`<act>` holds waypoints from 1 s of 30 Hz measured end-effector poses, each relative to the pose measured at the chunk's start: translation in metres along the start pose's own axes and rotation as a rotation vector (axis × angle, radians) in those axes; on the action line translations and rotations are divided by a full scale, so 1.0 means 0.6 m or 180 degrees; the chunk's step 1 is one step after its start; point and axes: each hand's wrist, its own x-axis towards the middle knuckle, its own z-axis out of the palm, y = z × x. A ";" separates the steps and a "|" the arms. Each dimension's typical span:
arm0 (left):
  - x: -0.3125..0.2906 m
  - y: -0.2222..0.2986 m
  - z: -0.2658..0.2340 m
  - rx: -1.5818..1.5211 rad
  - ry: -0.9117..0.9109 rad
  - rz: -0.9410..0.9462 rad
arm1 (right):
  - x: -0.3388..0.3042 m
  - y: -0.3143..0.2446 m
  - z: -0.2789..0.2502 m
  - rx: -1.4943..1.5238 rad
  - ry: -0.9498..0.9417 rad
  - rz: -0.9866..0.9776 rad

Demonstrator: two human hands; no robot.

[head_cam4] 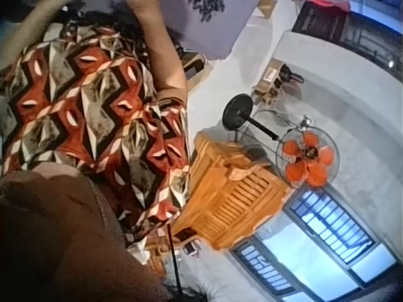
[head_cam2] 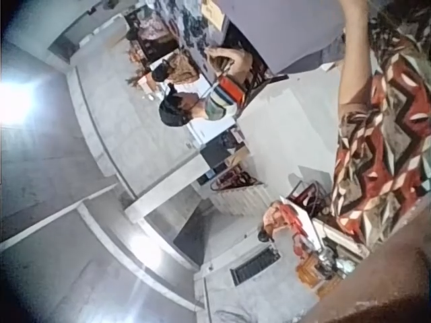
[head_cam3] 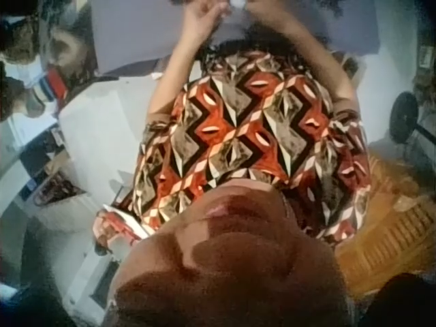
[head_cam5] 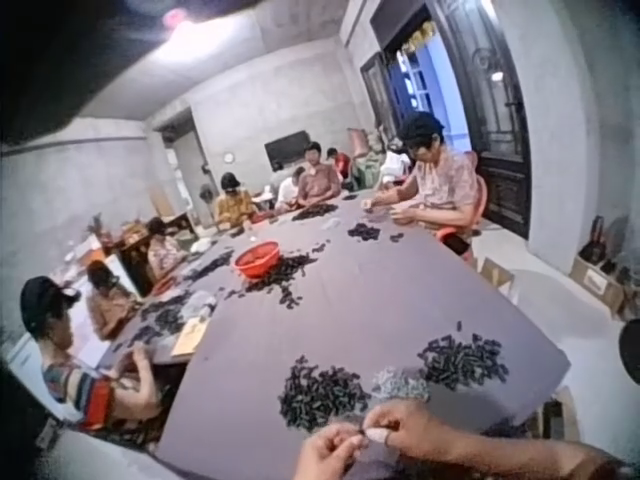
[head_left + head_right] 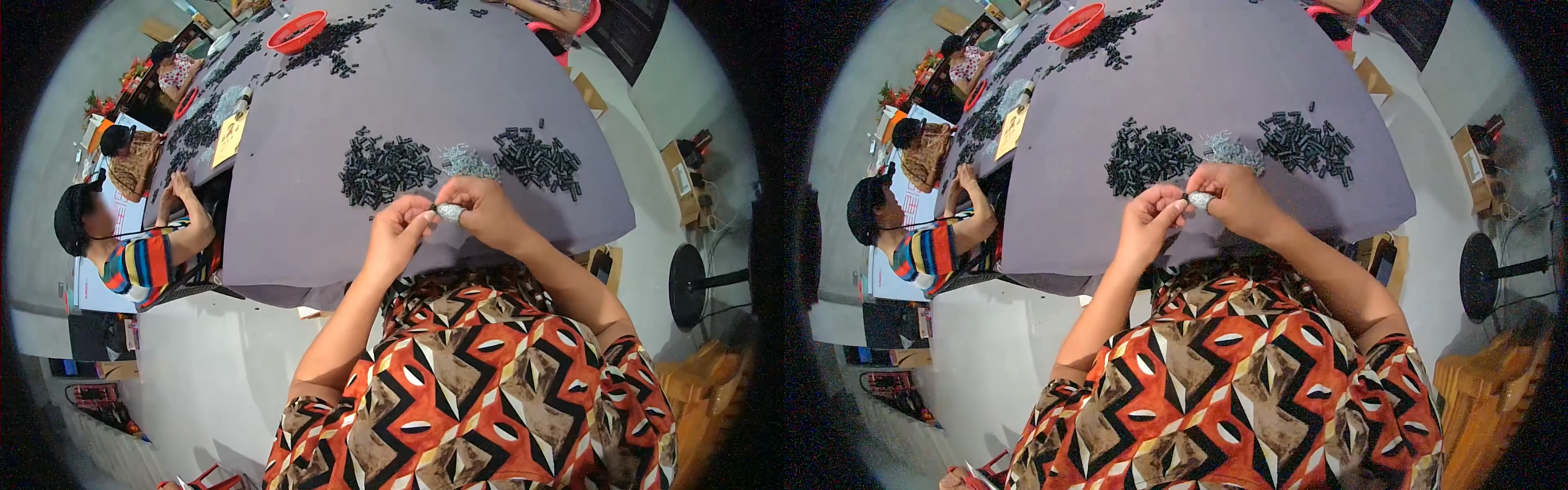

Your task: Manual assembly of small black and silver industrial components on a workshop table.

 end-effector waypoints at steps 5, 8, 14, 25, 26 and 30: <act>-0.007 -0.011 0.006 0.0399 0.0025 0.0169 | -0.005 -0.002 -0.004 -0.0687 0.0063 -0.0221; -0.010 -0.014 0.011 0.0734 0.0159 0.0279 | -0.006 -0.014 -0.007 -0.0977 0.0122 -0.0271; -0.020 -0.008 0.024 0.1238 0.0253 0.0236 | -0.010 -0.022 -0.008 -0.1110 -0.0044 -0.0286; -0.067 -0.003 -0.002 -0.0054 -0.1313 -0.0818 | -0.044 0.013 -0.012 0.0883 -0.1358 0.1084; -0.070 -0.004 -0.006 -0.0304 -0.1229 -0.0879 | -0.043 0.015 -0.011 0.1119 -0.1518 0.1219; -0.063 -0.023 -0.042 -0.0547 0.0220 -0.0536 | 0.000 -0.001 -0.016 -0.1131 -0.0398 0.0217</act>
